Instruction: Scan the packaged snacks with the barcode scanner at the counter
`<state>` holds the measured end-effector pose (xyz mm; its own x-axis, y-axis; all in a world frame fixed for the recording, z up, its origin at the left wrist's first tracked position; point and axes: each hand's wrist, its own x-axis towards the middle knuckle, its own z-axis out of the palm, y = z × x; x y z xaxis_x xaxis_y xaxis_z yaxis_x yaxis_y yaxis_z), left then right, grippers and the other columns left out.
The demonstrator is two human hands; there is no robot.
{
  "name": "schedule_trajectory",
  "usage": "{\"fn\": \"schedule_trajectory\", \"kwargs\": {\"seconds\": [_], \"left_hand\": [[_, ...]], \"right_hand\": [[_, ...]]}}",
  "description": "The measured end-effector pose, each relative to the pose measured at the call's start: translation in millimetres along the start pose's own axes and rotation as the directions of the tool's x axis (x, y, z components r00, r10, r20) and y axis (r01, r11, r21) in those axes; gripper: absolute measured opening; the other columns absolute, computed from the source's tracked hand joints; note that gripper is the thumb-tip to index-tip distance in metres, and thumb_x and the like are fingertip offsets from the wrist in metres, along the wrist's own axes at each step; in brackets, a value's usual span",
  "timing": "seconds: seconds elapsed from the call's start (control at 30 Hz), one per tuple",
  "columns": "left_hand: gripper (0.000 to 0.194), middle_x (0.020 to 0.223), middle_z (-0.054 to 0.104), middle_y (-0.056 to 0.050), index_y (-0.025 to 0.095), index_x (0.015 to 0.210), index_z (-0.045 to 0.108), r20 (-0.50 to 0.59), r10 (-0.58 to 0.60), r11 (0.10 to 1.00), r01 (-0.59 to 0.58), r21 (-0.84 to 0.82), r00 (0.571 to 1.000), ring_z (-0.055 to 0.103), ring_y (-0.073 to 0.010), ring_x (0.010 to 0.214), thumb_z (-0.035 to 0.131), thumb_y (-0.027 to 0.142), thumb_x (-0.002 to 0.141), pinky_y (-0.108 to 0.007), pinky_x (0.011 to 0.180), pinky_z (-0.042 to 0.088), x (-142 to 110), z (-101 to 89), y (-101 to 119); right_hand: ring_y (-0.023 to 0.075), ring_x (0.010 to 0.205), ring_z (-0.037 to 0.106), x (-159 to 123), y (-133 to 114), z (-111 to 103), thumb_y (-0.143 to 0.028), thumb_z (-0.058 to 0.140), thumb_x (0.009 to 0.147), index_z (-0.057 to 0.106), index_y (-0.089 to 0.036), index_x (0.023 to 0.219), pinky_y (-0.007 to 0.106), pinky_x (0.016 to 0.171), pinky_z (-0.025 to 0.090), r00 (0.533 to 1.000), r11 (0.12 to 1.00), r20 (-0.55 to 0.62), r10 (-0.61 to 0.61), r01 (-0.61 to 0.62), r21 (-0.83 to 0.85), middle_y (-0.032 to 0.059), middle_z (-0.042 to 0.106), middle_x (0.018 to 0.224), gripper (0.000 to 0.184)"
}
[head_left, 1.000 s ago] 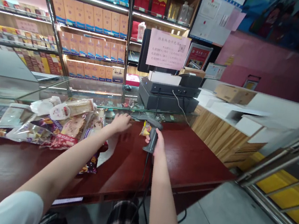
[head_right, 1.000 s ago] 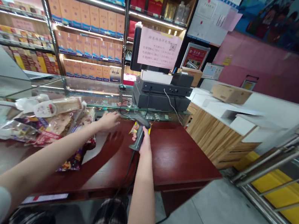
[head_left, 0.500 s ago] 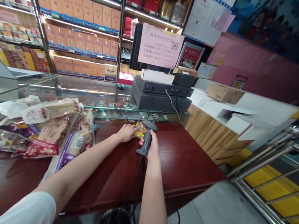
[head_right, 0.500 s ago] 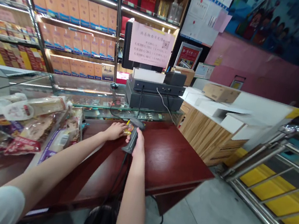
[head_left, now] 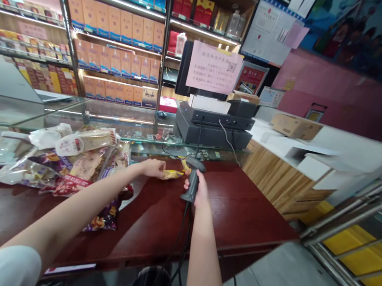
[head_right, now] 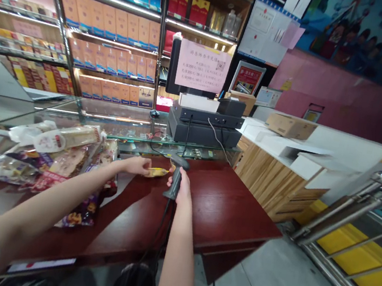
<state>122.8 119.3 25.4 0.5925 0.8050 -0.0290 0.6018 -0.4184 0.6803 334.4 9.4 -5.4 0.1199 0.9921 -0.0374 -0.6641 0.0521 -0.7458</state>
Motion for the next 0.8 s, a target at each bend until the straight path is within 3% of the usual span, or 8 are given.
{"fn": "schedule_trajectory", "kwargs": {"seconds": [0.07,0.17,0.27,0.33,0.4,0.53,0.8], "left_hand": [[0.024,0.074,0.067,-0.004,0.022,0.071,0.062,0.022,-0.033,0.993,0.036,-0.115,0.999,0.064,-0.0238,0.081,0.074,0.039,0.061,-0.029,0.072,0.046,-8.9,-20.8,-8.6],[0.034,0.085,0.07,-0.005,0.02,0.089,0.063,0.036,-0.071,0.937,0.079,-0.341,0.997,0.064,-0.0195,0.076,0.064,0.05,0.073,-0.026,0.065,0.046,-27.3,-45.5,-22.3],[0.04,0.099,0.071,-0.005,0.022,0.105,0.06,0.008,-0.157,0.626,0.106,-0.772,0.988,0.066,-0.0175,0.081,0.071,0.045,0.073,-0.027,0.071,0.049,-45.8,-55.0,-35.2],[0.037,0.101,0.07,-0.005,0.023,0.106,0.06,-0.039,-0.22,0.446,0.065,-0.892,0.975,0.066,-0.0166,0.083,0.072,0.039,0.075,-0.03,0.077,0.051,-54.0,-55.0,-41.7],[0.03,0.101,0.07,-0.004,0.023,0.104,0.06,-0.084,-0.257,0.369,0.018,-0.929,0.963,0.067,-0.0157,0.084,0.07,0.036,0.079,-0.032,0.081,0.052,-58.2,-53.3,-45.5],[0.025,0.1,0.071,-0.004,0.022,0.102,0.061,-0.109,-0.257,0.329,-0.019,-0.944,0.96,0.068,-0.0155,0.084,0.069,0.032,0.081,-0.032,0.083,0.052,-60.3,-49.7,-47.6],[0.022,0.092,0.073,-0.007,0.017,0.098,0.064,-0.072,-0.288,0.309,0.021,-0.951,0.955,0.068,-0.017,0.081,0.07,0.028,0.079,-0.028,0.075,0.053,-58.2,-43.3,-50.3]], "right_hand": [[0.0078,0.045,0.048,-1.2,2.2,2.6,-0.043,0.066,0.079,0.06,-0.018,0.084,0.022,0.037,0.04,1.0,1.0,-0.003,0.012,-0.012,-0.016,0.0038,0.069,0.079,0.026],[0.0077,0.044,0.048,-4.0,6.2,7.2,-0.044,0.067,0.078,0.06,-0.017,0.086,0.022,0.038,0.039,0.999,0.999,0.042,0.026,-0.024,-0.044,0.0045,0.07,0.083,0.028],[0.0076,0.045,0.048,-8.0,9.3,11.5,-0.044,0.068,0.078,0.061,-0.017,0.09,0.022,0.039,0.039,0.989,0.997,0.141,0.047,-0.037,-0.073,0.0051,0.07,0.089,0.03],[0.0075,0.045,0.048,-11.1,10.3,14.2,-0.044,0.068,0.079,0.061,-0.017,0.091,0.022,0.039,0.039,0.98,0.995,0.188,0.068,-0.053,-0.085,0.0051,0.07,0.09,0.03],[0.0071,0.045,0.046,-14.1,10.3,17.0,-0.044,0.067,0.079,0.061,-0.017,0.092,0.022,0.04,0.038,0.971,0.994,0.222,0.086,-0.067,-0.091,0.0049,0.07,0.091,0.031],[0.0065,0.046,0.044,-18.5,9.3,21.4,-0.044,0.064,0.082,0.062,-0.017,0.095,0.021,0.04,0.035,0.959,0.994,0.268,0.09,-0.07,-0.086,0.0056,0.07,0.094,0.029],[0.0066,0.046,0.041,-18.6,11.9,24.8,-0.042,0.061,0.085,0.06,-0.019,0.094,0.02,0.04,0.035,0.956,0.993,0.28,0.09,-0.066,-0.094,0.0035,0.067,0.088,0.024]]}}
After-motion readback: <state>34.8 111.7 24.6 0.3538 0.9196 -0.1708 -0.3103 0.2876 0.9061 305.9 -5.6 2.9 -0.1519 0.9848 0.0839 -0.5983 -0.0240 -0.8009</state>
